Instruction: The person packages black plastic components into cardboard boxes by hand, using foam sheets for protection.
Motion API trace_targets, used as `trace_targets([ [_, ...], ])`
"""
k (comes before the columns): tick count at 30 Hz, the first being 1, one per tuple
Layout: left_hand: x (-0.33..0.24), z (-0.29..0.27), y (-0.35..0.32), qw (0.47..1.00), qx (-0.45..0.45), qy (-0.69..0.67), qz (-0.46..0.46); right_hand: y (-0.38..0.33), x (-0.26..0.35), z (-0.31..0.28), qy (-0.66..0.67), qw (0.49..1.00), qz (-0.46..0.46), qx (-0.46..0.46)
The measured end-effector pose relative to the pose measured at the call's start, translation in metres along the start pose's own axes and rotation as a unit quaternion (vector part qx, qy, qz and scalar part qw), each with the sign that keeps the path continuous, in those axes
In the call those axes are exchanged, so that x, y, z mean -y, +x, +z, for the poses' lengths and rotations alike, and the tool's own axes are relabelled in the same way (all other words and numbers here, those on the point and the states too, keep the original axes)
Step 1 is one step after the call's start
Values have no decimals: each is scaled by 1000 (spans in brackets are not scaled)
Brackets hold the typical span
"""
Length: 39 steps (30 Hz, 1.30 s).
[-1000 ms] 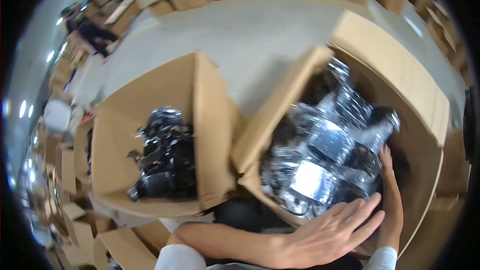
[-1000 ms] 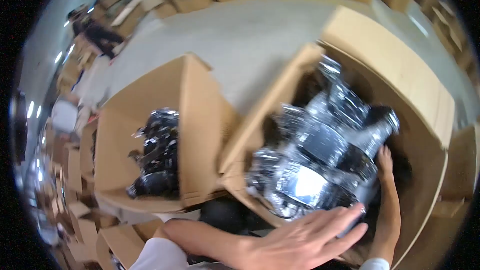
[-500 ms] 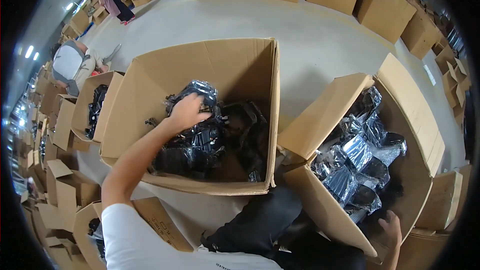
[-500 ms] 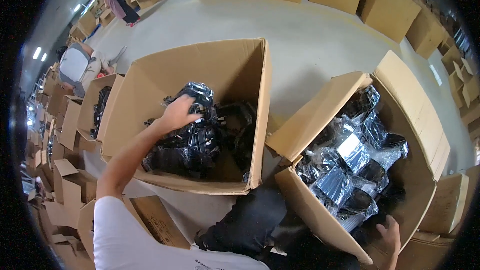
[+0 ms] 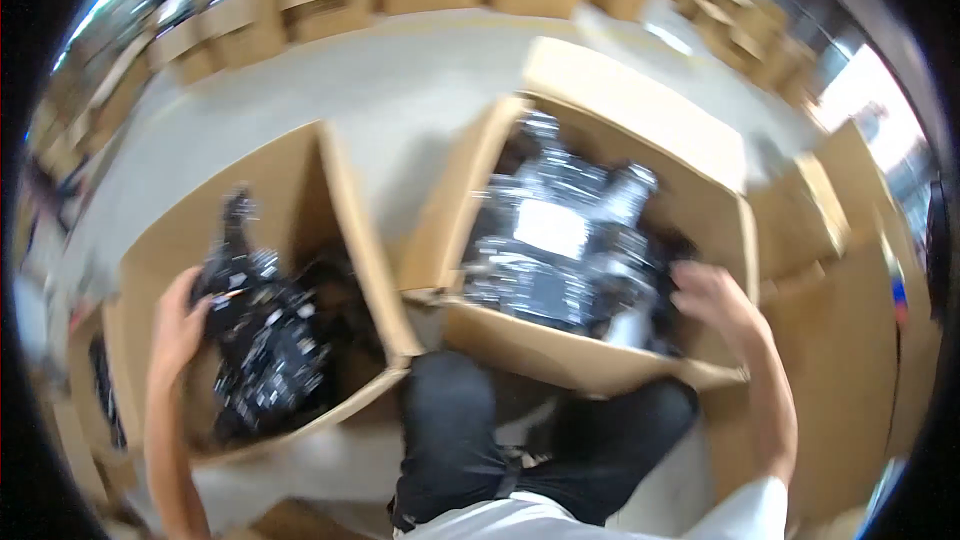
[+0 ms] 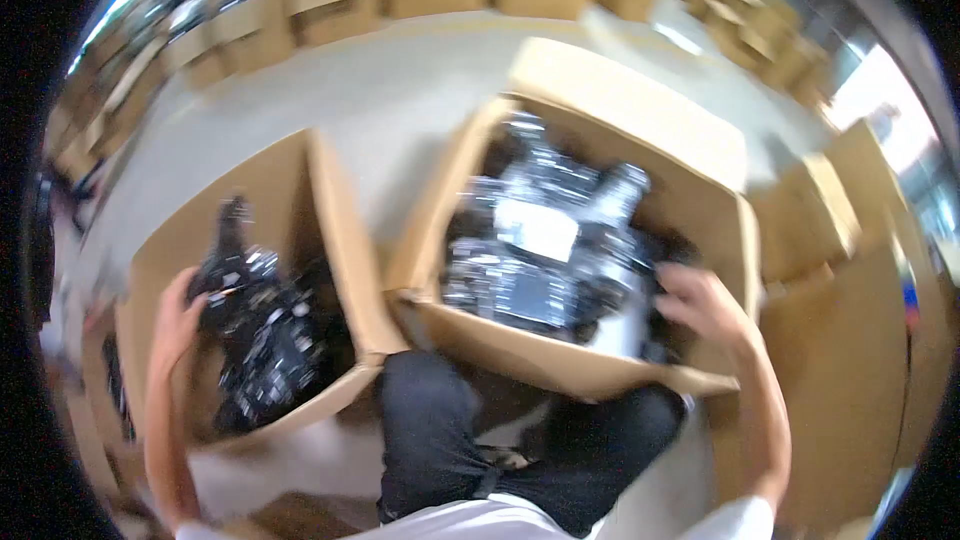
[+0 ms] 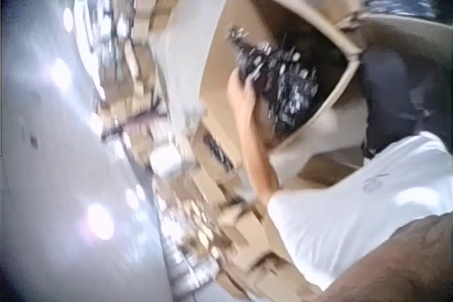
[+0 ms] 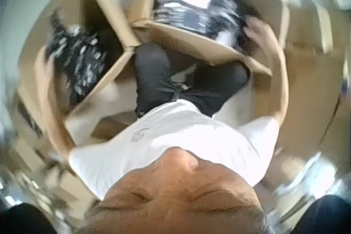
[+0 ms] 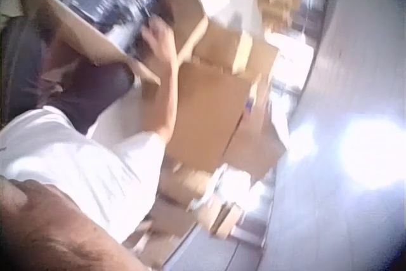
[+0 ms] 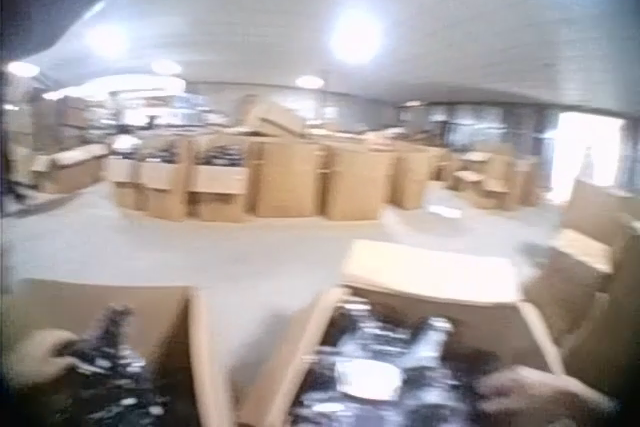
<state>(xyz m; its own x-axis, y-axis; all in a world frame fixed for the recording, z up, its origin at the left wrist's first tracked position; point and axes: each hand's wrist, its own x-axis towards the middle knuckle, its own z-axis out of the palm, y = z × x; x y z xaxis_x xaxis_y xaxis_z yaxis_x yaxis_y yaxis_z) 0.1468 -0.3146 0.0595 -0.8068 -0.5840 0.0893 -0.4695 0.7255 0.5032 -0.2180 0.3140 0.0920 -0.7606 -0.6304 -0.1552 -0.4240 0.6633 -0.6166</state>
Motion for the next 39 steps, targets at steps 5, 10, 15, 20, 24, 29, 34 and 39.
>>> trace_targets([
  [5, -131, -50, -11, 955, -153, 91, 237, 31, 98, -36, 44, 985, -149, -78],
  [10, -273, -10, 13, 955, -155, -114, 227, 51, 112, -30, -13, 950, -311, -11],
  [15, -378, 70, 33, 786, 109, -590, 152, 48, 126, -17, 304, 874, -378, -8],
  [20, -429, 135, 39, 676, 191, -704, 105, -8, 90, -55, 388, 864, -321, -25],
  [24, -442, 182, 48, 617, 286, -732, -18, -55, 31, -74, 157, 922, -96, -340],
  [29, -448, 214, 50, 616, 368, -694, 51, -71, -3, -98, 313, 904, -63, -285],
  [34, -483, 238, 31, 631, 391, -665, 76, -48, 9, -38, 220, 950, -216, -49],
  [39, -487, 247, 28, 635, 387, -660, 107, -38, 32, -33, 369, 904, -215, -28],
])
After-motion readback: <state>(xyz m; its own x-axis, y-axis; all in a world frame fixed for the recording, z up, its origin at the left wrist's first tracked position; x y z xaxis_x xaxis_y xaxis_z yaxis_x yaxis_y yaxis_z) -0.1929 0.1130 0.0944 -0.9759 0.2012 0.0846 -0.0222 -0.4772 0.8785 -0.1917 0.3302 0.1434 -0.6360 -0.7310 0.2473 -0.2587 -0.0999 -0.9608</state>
